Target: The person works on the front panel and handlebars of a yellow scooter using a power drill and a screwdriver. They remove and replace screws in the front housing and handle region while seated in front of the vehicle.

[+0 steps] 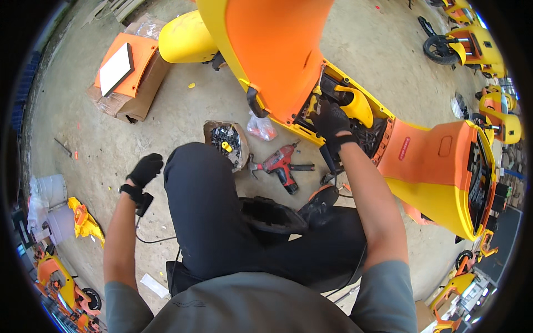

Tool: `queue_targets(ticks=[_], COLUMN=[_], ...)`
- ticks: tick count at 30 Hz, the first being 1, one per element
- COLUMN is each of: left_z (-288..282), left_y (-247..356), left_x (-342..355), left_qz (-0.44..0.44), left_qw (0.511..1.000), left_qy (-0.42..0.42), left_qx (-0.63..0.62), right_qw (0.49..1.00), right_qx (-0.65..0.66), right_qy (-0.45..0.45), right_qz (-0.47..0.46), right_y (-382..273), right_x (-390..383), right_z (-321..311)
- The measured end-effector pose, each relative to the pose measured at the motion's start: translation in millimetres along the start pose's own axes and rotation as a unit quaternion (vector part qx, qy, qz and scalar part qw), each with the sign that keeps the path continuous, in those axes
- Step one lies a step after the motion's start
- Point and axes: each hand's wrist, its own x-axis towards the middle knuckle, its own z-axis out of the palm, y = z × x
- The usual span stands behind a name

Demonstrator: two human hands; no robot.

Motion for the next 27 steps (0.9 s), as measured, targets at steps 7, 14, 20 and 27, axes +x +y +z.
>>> queue_targets(ticks=[7,14,20,27], left_z=[75.7,100.7,111.3,121.0], left_y=[65.5,97.8,94.5,93.5], left_x=[48.3,72.5,83.4,100.6], left_qz=[-0.027,-0.03,-0.052,-0.103], left_qw=[0.996,0.997,0.992,0.97], left_qy=[-0.064,-0.03,-0.066,-0.079], left_qx=[0.052,-0.059,-0.095,-0.207], right_qw=[0.936,0.953,0.952,0.943], right_qx=[0.014,0.076,0.171,0.162], right_qy=[-0.332,-0.22,-0.169,-0.145], right_qz=[-0.119,0.195,0.191,0.253], right_y=[-60.7,-36.0,-3.3,-46.6], right_x=[-42.9,-93.7,-117.2,-127.3], right_z=[48.6,215.6,262.5,249.5])
